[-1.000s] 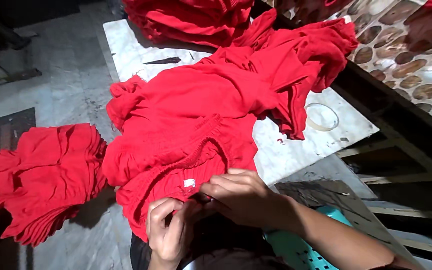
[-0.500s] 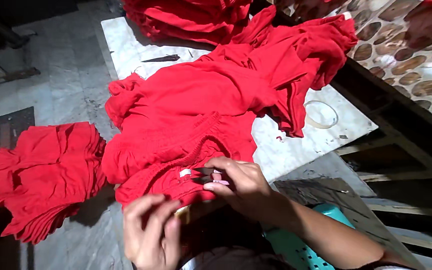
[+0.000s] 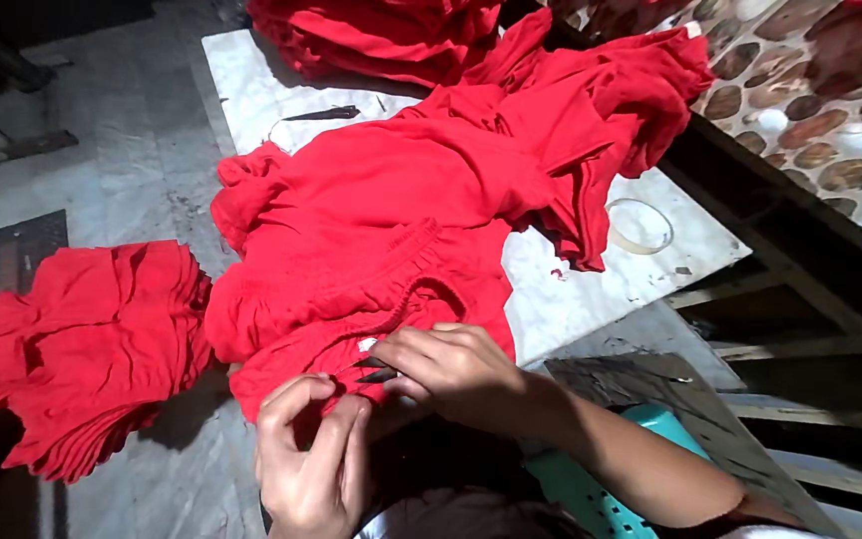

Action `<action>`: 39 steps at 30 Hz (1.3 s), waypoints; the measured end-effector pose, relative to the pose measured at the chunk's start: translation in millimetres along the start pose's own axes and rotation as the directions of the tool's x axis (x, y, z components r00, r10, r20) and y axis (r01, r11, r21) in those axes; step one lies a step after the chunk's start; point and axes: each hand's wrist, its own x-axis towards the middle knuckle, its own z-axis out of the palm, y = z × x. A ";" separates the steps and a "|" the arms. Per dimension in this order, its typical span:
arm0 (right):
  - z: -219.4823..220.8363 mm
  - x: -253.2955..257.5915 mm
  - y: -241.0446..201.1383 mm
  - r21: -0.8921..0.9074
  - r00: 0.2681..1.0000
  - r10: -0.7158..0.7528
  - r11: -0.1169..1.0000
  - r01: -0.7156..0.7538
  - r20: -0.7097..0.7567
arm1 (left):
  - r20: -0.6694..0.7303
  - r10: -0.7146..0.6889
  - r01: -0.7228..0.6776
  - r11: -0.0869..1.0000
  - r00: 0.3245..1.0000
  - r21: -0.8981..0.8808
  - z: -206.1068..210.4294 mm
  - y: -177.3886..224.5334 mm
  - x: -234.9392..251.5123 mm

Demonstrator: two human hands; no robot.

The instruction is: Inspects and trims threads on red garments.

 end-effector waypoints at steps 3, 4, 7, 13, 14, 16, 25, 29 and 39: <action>0.1 0.0 0.4 0.115 0.997 0.074 0.991 -0.070 -0.028 | 0.011 -0.060 0.060 0.998 0.998 0.003 -3.5 -1.8 3.6; -1.0 -1.7 0.9 0.164 0.995 0.101 0.982 -0.096 -0.022 | 0.029 -0.088 0.088 0.996 0.996 0.013 -3.3 -2.3 4.9; -2.4 -5.7 1.1 0.227 0.988 0.153 0.963 -0.146 -0.010 | 0.135 -0.133 0.119 0.987 0.982 0.110 5.7 -5.0 7.1; -4.1 -8.6 3.9 0.178 0.996 0.093 0.980 -0.090 -0.007 | 0.107 -0.123 0.125 0.992 0.987 -0.007 9.3 -11.1 5.3; -4.0 -8.6 4.6 0.157 0.998 0.070 0.985 -0.068 -0.004 | 0.094 -0.125 0.129 0.991 0.988 -0.034 7.0 -11.7 5.3; -3.2 -8.0 4.2 0.138 0.999 0.052 0.989 -0.051 -0.003 | 0.083 -0.132 0.138 0.988 0.988 -0.067 5.0 -12.5 5.0; -2.9 -10.9 2.0 0.132 0.996 0.090 0.987 -0.087 -0.017 | 0.204 -0.191 0.148 0.967 0.960 0.208 9.4 -5.5 8.6; -2.3 -9.1 0.3 0.051 1.000 0.017 0.999 -0.018 0.012 | 0.167 -0.161 0.142 0.983 0.973 0.121 3.4 -2.9 5.4; -11.9 -3.6 1.0 0.128 0.972 0.221 0.965 -0.230 0.086 | 0.164 -0.140 0.153 0.986 0.977 -0.068 1.8 -4.1 -4.0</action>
